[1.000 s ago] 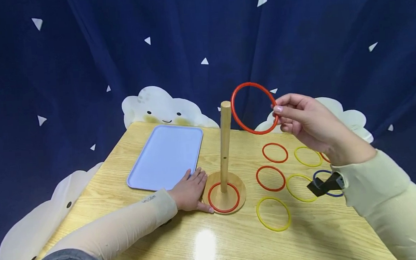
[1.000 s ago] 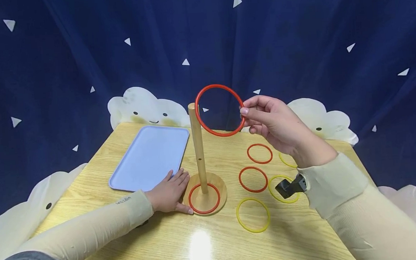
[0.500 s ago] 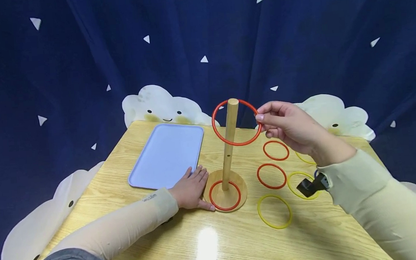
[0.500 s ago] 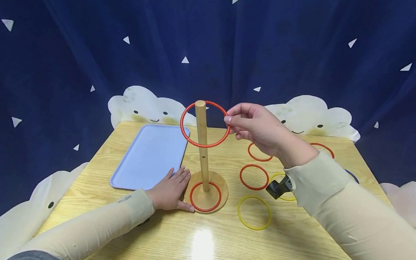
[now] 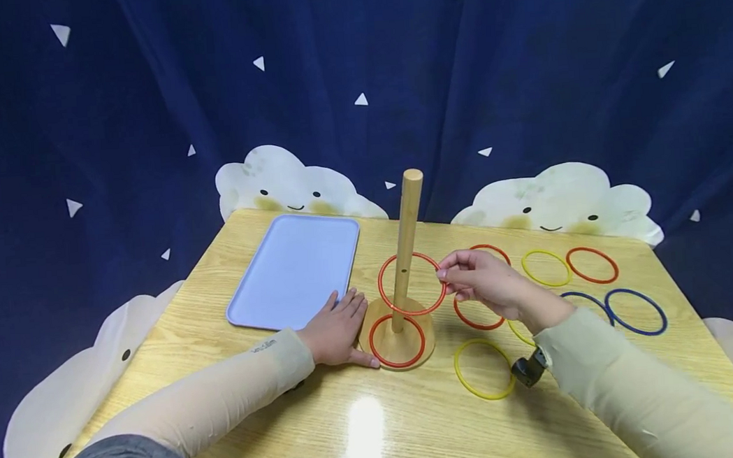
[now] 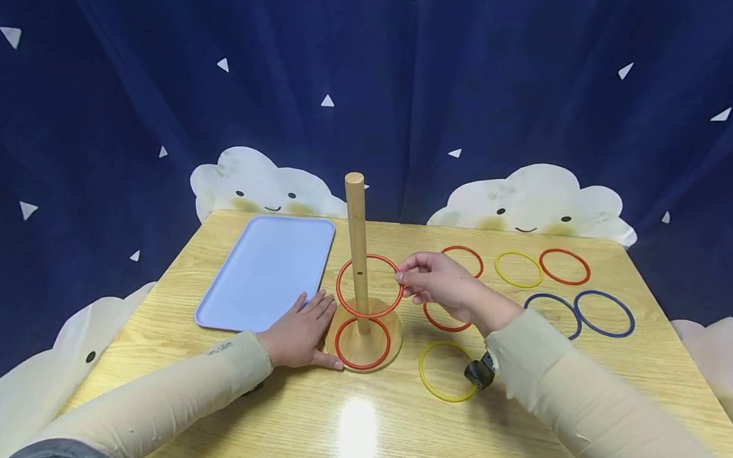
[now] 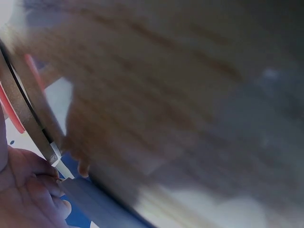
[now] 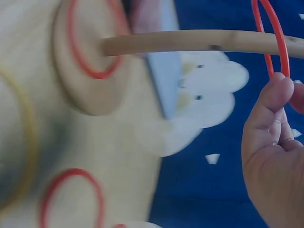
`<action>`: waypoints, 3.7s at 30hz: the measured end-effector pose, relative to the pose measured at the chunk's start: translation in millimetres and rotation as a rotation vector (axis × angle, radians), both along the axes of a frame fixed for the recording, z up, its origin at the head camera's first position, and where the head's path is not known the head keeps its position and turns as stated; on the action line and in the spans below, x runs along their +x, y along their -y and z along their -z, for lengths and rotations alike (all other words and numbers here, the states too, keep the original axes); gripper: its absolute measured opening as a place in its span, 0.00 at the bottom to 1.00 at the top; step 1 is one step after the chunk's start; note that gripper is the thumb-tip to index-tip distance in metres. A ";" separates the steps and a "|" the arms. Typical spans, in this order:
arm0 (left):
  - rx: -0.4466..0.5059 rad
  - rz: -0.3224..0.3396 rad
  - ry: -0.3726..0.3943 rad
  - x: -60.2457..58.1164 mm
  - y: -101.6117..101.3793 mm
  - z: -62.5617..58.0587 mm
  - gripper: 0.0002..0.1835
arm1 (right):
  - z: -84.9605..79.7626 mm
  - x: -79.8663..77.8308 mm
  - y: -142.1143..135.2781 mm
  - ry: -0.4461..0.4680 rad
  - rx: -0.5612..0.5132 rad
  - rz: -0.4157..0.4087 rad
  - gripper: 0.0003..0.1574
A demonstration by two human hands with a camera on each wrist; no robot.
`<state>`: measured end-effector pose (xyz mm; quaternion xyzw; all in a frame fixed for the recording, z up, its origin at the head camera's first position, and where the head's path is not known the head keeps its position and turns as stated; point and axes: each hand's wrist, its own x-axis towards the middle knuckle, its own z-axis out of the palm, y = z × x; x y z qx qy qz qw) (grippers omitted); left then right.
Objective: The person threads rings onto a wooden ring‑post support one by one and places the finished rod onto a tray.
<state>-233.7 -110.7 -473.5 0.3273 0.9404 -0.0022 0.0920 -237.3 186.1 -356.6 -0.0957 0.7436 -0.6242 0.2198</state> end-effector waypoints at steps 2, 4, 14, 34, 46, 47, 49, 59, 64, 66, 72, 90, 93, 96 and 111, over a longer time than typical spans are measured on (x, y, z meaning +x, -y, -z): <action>0.006 -0.001 0.001 0.2 -0.2 0.2 0.64 | 15.2 0.4 0.4 0.021 0.026 0.004 0.09; 0.001 -0.007 0.006 1.0 -0.7 -1.1 0.64 | 28.7 0.5 0.8 0.032 0.049 0.005 0.11; 0.013 -0.014 0.018 1.3 -1.0 -1.4 0.64 | 73.0 -0.4 3.2 0.055 0.071 0.024 0.11; -0.008 -0.025 0.019 0.6 -3.9 -5.7 0.63 | 93.6 8.7 6.3 0.055 0.118 0.043 0.16; 0.003 -0.026 0.025 1.0 -3.6 -3.6 0.63 | 85.2 20.8 -49.4 0.080 0.103 0.019 0.21; 0.004 -0.025 0.022 0.7 -3.5 -3.2 0.63 | 84.3 22.5 -55.2 0.081 0.112 0.007 0.21; 0.007 -0.023 0.016 0.4 -3.4 -3.5 0.63 | 82.7 25.7 -67.0 0.088 0.129 -0.020 0.22; -0.006 -0.012 0.020 1.8 -2.8 -1.4 0.63 | 81.1 42.3 -114.6 0.158 0.143 -0.085 0.15; -0.016 0.000 -0.006 1.3 -2.2 0.5 0.64 | 91.2 48.5 -131.0 0.199 0.118 -0.057 0.16; -0.008 -0.001 0.000 1.8 -2.6 -0.4 0.63 | 96.7 51.7 -136.3 0.206 0.113 -0.042 0.16; 0.001 -0.008 0.009 2.5 -3.8 -3.9 0.63 | 112.0 60.0 -146.4 0.202 0.147 0.013 0.13; -0.004 -0.017 0.021 3.5 -3.0 -4.7 0.63 | 112.9 68.8 -109.4 -0.282 0.818 0.109 0.13; 0.004 -0.020 0.025 3.4 -4.2 -4.8 0.63 | 111.8 70.0 -106.4 -0.295 0.830 0.090 0.19; -0.004 -0.020 0.024 3.4 -4.2 -3.8 0.63 | 112.6 71.4 -103.6 -0.291 0.818 0.056 0.21; -0.007 -0.022 0.029 2.5 -5.6 -3.3 0.64 | 108.5 67.5 -106.9 -0.287 0.849 0.038 0.12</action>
